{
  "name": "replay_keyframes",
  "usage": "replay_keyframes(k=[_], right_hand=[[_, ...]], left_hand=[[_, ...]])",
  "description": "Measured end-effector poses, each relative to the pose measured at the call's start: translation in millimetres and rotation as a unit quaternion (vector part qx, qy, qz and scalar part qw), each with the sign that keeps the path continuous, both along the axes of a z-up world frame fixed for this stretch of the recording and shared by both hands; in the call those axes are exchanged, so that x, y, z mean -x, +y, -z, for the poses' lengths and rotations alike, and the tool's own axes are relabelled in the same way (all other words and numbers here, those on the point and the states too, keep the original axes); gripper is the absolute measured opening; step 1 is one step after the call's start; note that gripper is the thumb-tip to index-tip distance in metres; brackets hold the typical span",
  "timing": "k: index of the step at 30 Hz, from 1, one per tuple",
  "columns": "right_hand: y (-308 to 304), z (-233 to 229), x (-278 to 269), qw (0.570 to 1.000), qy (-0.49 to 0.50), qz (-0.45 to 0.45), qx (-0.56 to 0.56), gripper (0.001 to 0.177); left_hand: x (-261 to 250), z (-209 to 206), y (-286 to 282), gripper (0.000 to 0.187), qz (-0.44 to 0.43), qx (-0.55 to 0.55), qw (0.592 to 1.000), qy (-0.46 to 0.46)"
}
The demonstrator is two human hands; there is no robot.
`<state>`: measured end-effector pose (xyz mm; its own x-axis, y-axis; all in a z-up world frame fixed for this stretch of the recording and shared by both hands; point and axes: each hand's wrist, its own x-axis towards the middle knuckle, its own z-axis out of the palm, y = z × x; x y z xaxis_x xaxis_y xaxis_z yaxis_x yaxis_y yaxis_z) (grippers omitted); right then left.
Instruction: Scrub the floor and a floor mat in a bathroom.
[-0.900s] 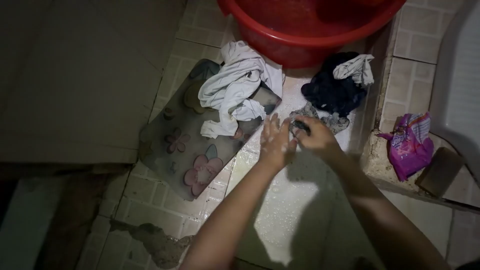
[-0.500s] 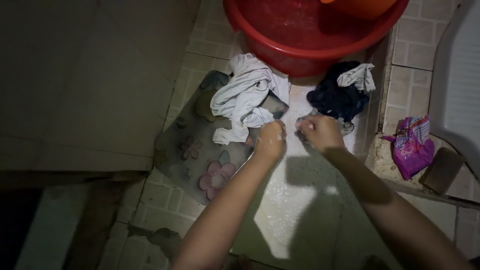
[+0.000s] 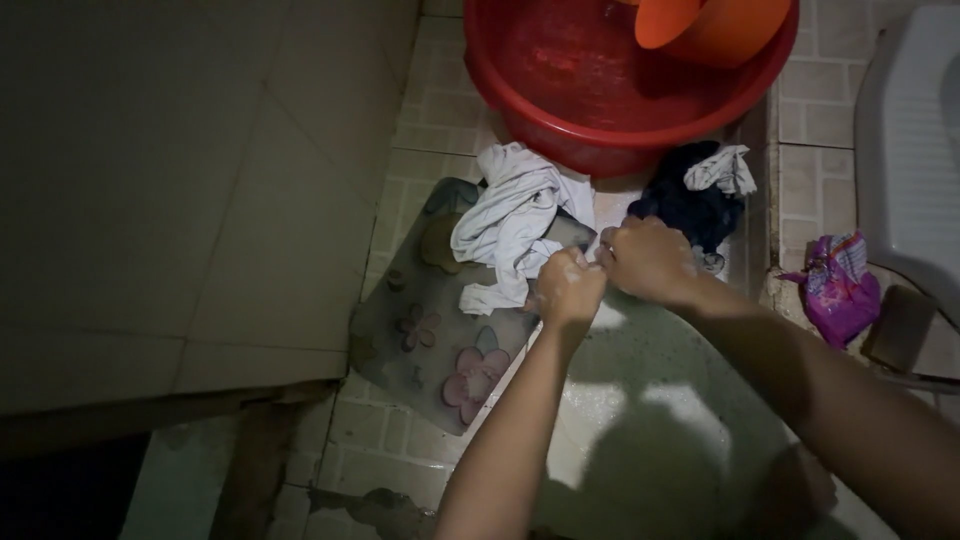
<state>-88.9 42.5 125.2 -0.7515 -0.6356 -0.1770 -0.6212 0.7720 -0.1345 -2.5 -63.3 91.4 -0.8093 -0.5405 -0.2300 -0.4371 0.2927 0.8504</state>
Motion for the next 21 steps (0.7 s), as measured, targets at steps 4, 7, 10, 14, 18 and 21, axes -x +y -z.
replay_keyframes(k=[4,7,10,14,18,21], right_hand=[[4.5,-19.2,4.0,0.999,0.012,0.001,-0.033,0.035],[10.0,-30.1,11.0,0.999,-0.012,0.015,-0.044,0.036],[17.4,-33.1,20.2,0.997,-0.046,0.039,-0.048,0.038],[22.5,-35.5,30.0,0.997,-0.035,0.053,0.035,0.036],[18.7,-36.4,38.6,0.983,0.037,0.042,0.172,0.032],[11.9,-48.8,48.8,0.974,0.016,0.067,0.217,0.032]], left_hand=[[1.6,21.9,1.2,0.023,0.016,0.010,0.999,0.042],[6.3,29.7,0.3,0.026,0.008,0.008,0.999,0.036],[17.0,40.2,-1.7,0.028,0.027,0.043,0.996,0.078],[31.0,18.3,-4.0,0.038,0.036,0.082,0.996,0.030],[42.1,-9.5,-12.6,0.041,0.026,0.080,0.996,0.019],[46.7,-29.8,-7.9,0.042,-0.001,0.061,0.998,0.032]])
